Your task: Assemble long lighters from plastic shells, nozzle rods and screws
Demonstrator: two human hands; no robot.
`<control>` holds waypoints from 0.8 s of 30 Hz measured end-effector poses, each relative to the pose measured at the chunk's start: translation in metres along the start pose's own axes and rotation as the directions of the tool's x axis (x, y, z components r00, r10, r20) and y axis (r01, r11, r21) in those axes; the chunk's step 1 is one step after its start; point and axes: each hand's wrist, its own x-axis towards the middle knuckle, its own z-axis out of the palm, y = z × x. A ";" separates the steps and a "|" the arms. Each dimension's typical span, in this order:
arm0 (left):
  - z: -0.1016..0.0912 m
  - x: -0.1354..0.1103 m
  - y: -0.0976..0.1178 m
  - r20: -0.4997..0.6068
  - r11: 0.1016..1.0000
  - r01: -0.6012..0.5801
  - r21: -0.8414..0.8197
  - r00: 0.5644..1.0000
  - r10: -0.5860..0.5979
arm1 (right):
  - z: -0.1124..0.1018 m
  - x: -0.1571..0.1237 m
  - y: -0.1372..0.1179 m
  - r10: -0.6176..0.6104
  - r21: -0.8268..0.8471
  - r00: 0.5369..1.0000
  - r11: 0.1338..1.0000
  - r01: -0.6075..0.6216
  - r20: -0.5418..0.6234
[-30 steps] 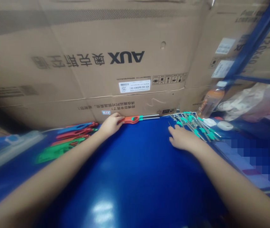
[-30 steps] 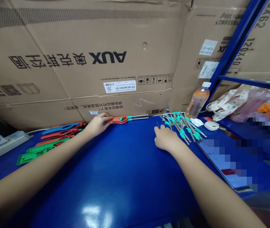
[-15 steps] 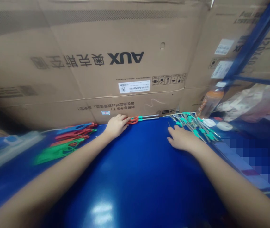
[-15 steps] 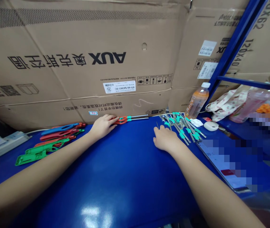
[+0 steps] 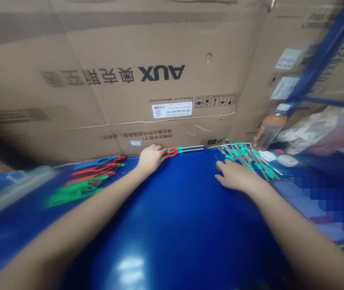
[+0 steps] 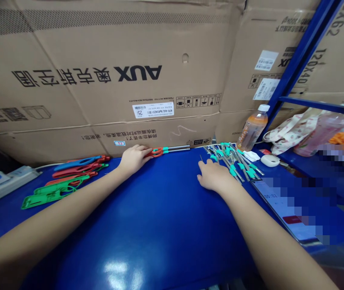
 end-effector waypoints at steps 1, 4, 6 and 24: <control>0.001 0.000 0.000 -0.002 1.000 0.003 -0.002 1.000 -0.003 | 0.000 0.000 0.000 0.000 0.001 1.000 1.000 0.000 0.000; 0.000 0.000 0.002 -0.009 1.000 0.009 -0.011 1.000 -0.009 | 0.000 0.000 0.001 0.008 0.003 1.000 1.000 -0.008 0.000; -0.004 -0.001 0.004 -0.017 1.000 0.014 -0.019 1.000 -0.015 | 0.000 0.001 0.003 0.022 0.004 1.000 1.000 -0.022 0.004; -0.087 -0.143 -0.028 0.125 0.990 0.071 -0.122 0.991 -0.056 | 0.019 0.028 0.051 0.095 -0.023 0.995 0.995 -0.095 -0.006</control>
